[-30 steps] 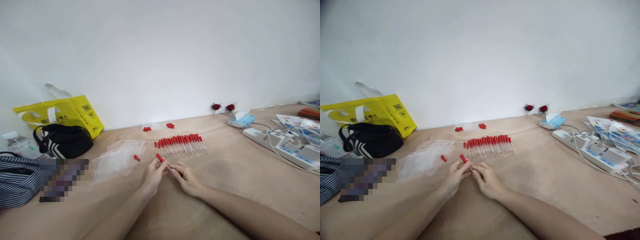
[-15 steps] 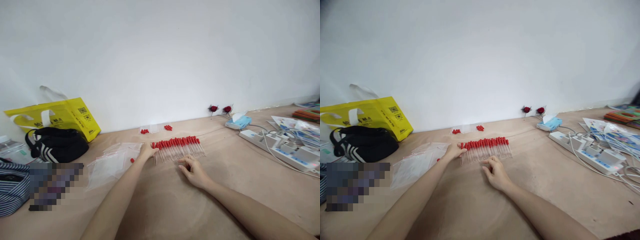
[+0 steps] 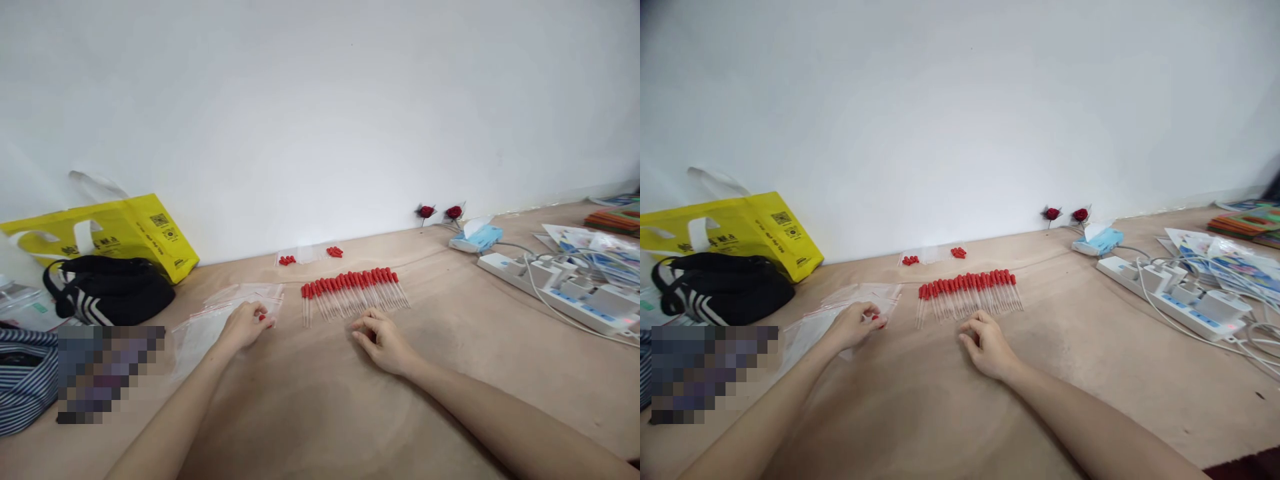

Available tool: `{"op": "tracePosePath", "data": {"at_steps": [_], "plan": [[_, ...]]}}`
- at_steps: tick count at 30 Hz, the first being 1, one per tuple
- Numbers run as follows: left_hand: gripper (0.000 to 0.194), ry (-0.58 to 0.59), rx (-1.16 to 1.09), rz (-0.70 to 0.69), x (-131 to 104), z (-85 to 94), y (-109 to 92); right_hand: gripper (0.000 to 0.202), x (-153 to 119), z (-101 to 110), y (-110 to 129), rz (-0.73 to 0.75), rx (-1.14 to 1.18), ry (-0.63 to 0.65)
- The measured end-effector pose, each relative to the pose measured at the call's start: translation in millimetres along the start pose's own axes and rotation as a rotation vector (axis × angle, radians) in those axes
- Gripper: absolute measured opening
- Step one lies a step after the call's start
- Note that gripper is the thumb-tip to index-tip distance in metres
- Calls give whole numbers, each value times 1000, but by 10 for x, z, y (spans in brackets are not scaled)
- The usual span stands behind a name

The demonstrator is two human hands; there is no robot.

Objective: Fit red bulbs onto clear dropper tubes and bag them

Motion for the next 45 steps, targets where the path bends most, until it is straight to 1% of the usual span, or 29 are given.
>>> {"op": "tracePosePath", "data": {"at_steps": [3, 6, 9, 15, 18, 20, 21, 23, 26, 28, 30, 32, 36, 38, 41, 43, 45], "plan": [[21, 14, 11, 33, -23, -70, 56, 13, 2, -12, 6, -6, 1, 1], [17, 21, 15, 60, 23, -112, 43, 12, -3, -1, 19, -6, -7, -7], [11, 39, -4, 93, 61, -125, 78, 12, -6, 7, 20, -7, -11, -6], [16, 50, -26, 169, 60, -138, 261, 13, 6, -21, 18, 12, -6, 17], [15, 39, -10, 186, 50, -132, 259, 12, 8, -26, 24, 19, -10, 20], [12, 9, 5, 187, 30, -98, 199, 12, 7, -26, 29, 20, -13, 24], [14, -9, 12, 176, 19, -77, 146, 12, 7, -26, 32, 21, -13, 27], [17, -32, 24, 119, 5, -56, -8, 13, 6, -25, 37, 24, -9, 31], [10, -15, 33, 16, 24, -100, -263, 13, 4, -20, 33, 24, 0, 30], [8, 3, 31, -6, 66, -150, -371, 12, 3, -18, 28, 21, 2, 30], [8, 13, 22, 5, 125, -193, -415, 12, 3, -17, 29, 20, 1, 31], [6, 17, 4, 28, 185, -221, -416, 12, 4, -19, 35, 22, -3, 34], [14, 5, -64, 52, 224, -213, -375, 12, 8, -15, 54, 27, -5, 36], [15, -19, -113, 39, 171, -177, -375, 13, 7, -8, 62, 32, -3, 33], [12, -69, -210, -23, -4, -143, -445, 13, 9, -17, 48, 14, 16, 34], [7, -78, -291, -83, -158, -195, -549, 12, 15, -47, 5, -34, 77, 34], [1, -39, -384, -157, -310, -335, -705, 16, 24, -104, -33, -77, 214, 31]]}}
Point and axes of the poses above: each hand's wrist, its own x-axis towards the middle knuckle, its own z-axis out of the back of the hand, y = z × x, the point moved 9 cm from there along x, towards the middle knuckle, and after that the axes turned 14 degrees about y, right-handed, at the moved point
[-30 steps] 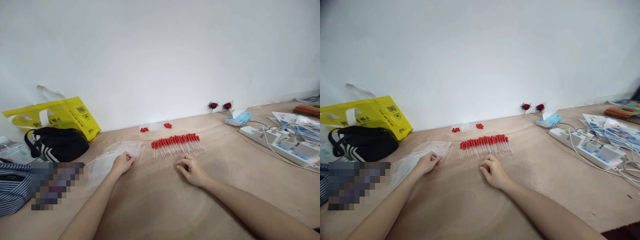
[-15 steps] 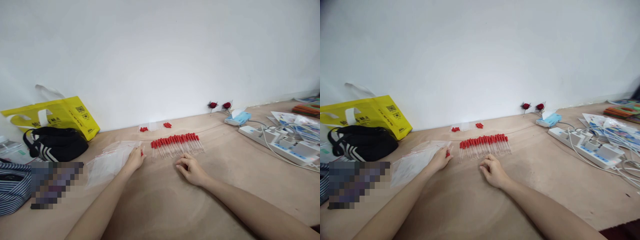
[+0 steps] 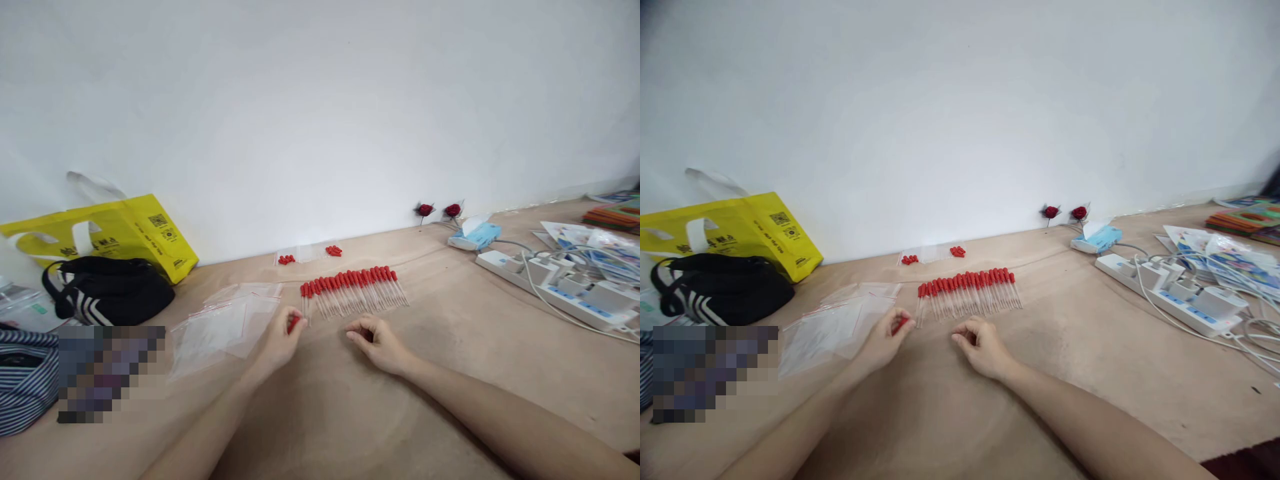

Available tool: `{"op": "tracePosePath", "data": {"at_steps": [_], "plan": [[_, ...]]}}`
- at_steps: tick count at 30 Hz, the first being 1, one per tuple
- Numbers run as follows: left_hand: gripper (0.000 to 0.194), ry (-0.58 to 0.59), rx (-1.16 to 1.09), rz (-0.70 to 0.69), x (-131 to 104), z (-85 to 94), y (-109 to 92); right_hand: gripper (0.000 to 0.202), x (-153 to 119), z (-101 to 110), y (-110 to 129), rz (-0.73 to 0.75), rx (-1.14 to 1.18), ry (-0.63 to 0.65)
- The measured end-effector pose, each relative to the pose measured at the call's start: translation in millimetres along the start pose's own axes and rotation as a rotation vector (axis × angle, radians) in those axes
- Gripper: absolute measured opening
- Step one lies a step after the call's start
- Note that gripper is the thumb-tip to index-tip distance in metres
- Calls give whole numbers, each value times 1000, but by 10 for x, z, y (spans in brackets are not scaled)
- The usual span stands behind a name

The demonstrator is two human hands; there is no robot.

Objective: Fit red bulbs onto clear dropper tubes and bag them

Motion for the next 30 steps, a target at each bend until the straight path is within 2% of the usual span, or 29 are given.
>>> {"op": "tracePosePath", "data": {"at_steps": [1, 3, 4, 7, 10, 12, 14, 16, 19, 25, 30], "plan": [[2, 52, -71, -41, -60, -132, -68, 20, 8, -41, -12, -8, 95, 8], [9, 253, -456, -145, -161, -473, -219, 29, 25, -147, -9, -11, 294, 44], [13, 317, -594, -171, -205, -597, -290, 33, 32, -200, 4, -10, 383, 65], [22, 382, -802, -203, -267, -784, -431, 35, 41, -265, 53, 0, 529, 88], [26, 326, -840, -194, -240, -761, -412, 39, 37, -112, -7, -22, 531, -45], [29, 296, -854, -155, -211, -722, -313, 41, 26, 38, -118, -57, 549, -164], [32, 296, -897, -106, -194, -696, -190, 44, 37, 122, -223, -84, 581, -201], [34, 319, -967, -80, -197, -679, -99, 47, 64, 153, -270, -90, 542, -166], [37, 306, -999, -102, -214, -602, -45, 47, 71, 168, -206, -46, 350, -104], [33, 177, -836, -142, -225, -447, -3, 29, -13, 28, 152, 107, -73, 68], [18, 176, -596, -245, -256, -418, -60, 20, -42, -38, 165, 80, -219, 133]]}}
Point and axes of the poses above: each hand's wrist, its own x-axis towards the middle knuckle, its own z-axis out of the back of the hand, y = z × x, the point moved 9 cm from there along x, towards the middle knuckle, and after that the axes turned 14 degrees about y, right-handed, at the moved point
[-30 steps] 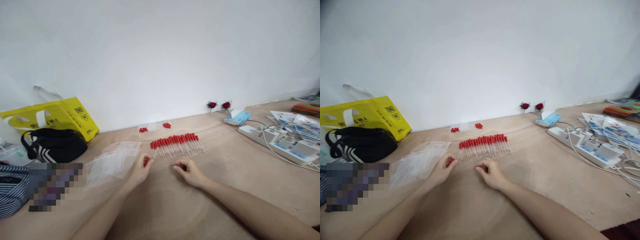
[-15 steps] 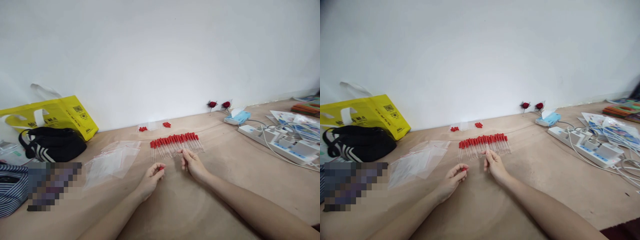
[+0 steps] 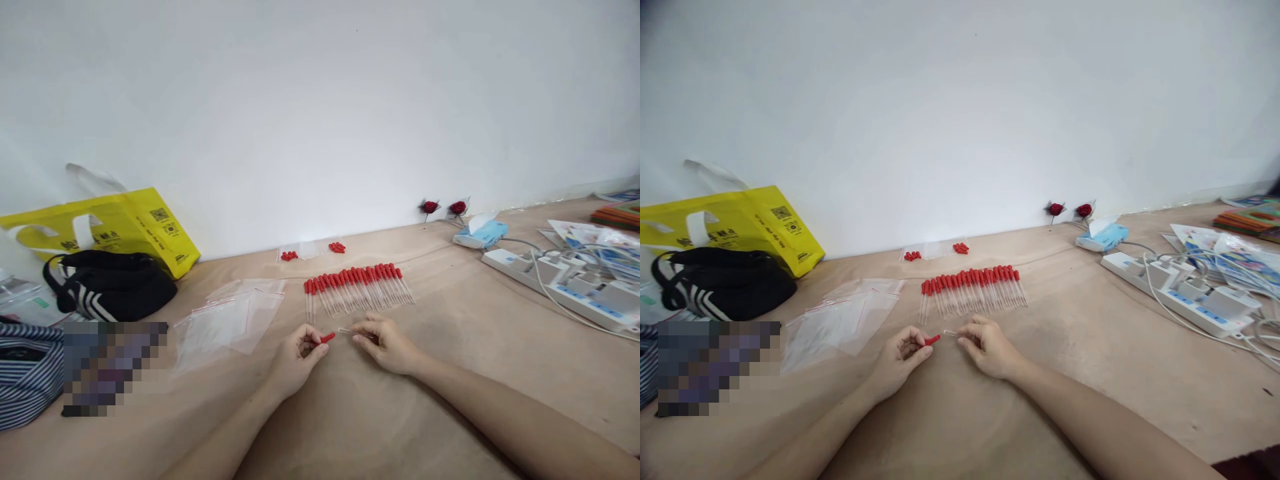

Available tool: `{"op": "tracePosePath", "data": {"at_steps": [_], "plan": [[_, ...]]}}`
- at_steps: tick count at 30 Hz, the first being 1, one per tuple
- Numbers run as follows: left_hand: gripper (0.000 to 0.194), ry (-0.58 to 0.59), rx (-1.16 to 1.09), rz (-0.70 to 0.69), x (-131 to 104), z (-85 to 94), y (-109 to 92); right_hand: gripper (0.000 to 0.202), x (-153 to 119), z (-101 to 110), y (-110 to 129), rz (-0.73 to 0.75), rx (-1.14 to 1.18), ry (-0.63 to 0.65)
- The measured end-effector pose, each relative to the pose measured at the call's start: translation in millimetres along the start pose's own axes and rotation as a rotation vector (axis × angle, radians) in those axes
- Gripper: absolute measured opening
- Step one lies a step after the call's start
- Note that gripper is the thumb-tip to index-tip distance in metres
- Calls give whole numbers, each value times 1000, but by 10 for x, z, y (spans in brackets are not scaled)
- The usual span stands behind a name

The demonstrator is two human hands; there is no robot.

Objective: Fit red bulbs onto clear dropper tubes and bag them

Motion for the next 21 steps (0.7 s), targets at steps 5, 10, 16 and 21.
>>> {"op": "tracePosePath", "data": {"at_steps": [5, 10, 16, 21], "plan": [[15, 24, 348, -86, -23, -34, -149, 16, 8, -21, -36, -1, 0, 1], [20, 56, 494, -64, 20, -97, -157, 15, 8, -31, -6, 23, -21, 8], [13, -26, 431, -61, 14, -43, -153, 19, 2, -33, 11, 49, -27, 13], [14, -51, 354, -71, -18, -28, -171, 22, -9, -26, 50, 79, -22, 10]]}}
Point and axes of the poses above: each hand's wrist, its own x-axis towards the middle knuckle, its own z-axis out of the back of the hand, y = z × x, the point moved 9 cm from there along x, towards the middle knuckle, and after that the axes turned 14 degrees about y, right-handed, at the moved point
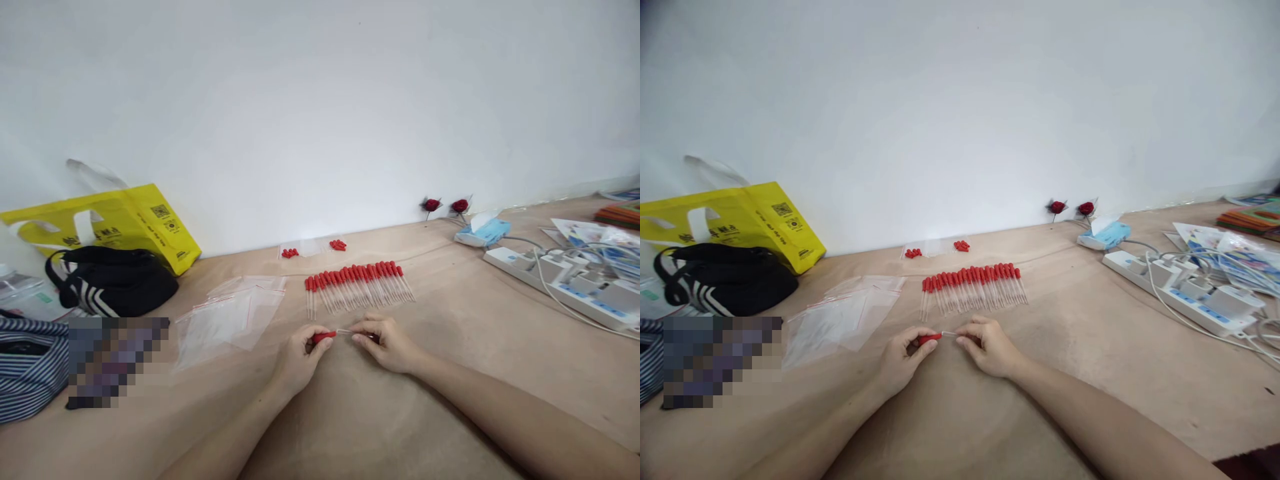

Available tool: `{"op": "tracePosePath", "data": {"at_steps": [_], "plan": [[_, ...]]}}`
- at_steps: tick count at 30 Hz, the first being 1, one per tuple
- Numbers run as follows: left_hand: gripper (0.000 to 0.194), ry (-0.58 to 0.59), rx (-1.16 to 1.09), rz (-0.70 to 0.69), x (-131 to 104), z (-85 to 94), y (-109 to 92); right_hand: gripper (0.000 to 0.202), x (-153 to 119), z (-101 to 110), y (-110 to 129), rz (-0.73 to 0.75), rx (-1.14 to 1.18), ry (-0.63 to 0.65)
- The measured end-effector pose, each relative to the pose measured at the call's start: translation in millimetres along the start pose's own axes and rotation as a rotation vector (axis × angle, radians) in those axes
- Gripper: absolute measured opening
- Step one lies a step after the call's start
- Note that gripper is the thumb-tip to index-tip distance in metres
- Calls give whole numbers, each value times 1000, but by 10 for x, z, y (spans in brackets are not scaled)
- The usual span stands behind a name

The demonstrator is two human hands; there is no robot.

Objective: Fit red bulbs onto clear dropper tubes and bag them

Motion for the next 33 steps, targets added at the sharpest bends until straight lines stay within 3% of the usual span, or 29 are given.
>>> {"op": "tracePosePath", "data": {"at_steps": [10, 14, 22, 27, 33], "plan": [[22, 41, -155, 43, 37, -83, 40, 21, 16, -60, 14, -49, 86, 4], [21, -28, -115, 49, 29, -35, 23, 21, 12, -112, 67, -50, 87, 11], [17, -3, -64, 22, -46, -63, -16, 22, -26, -102, 235, 133, -180, 65], [14, 25, -24, -50, -59, -83, -104, 25, -72, -78, 334, 254, -396, 14], [12, 4, 121, -92, -75, -77, -202, 25, -51, -129, 354, 240, -432, 6]]}}
Point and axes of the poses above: each hand's wrist, its own x-axis towards the middle knuckle, its own z-axis out of the back of the hand, y = z × x, the point moved 9 cm from there along x, towards the middle knuckle, and after that the axes turned 14 degrees about y, right-handed, at the moved point
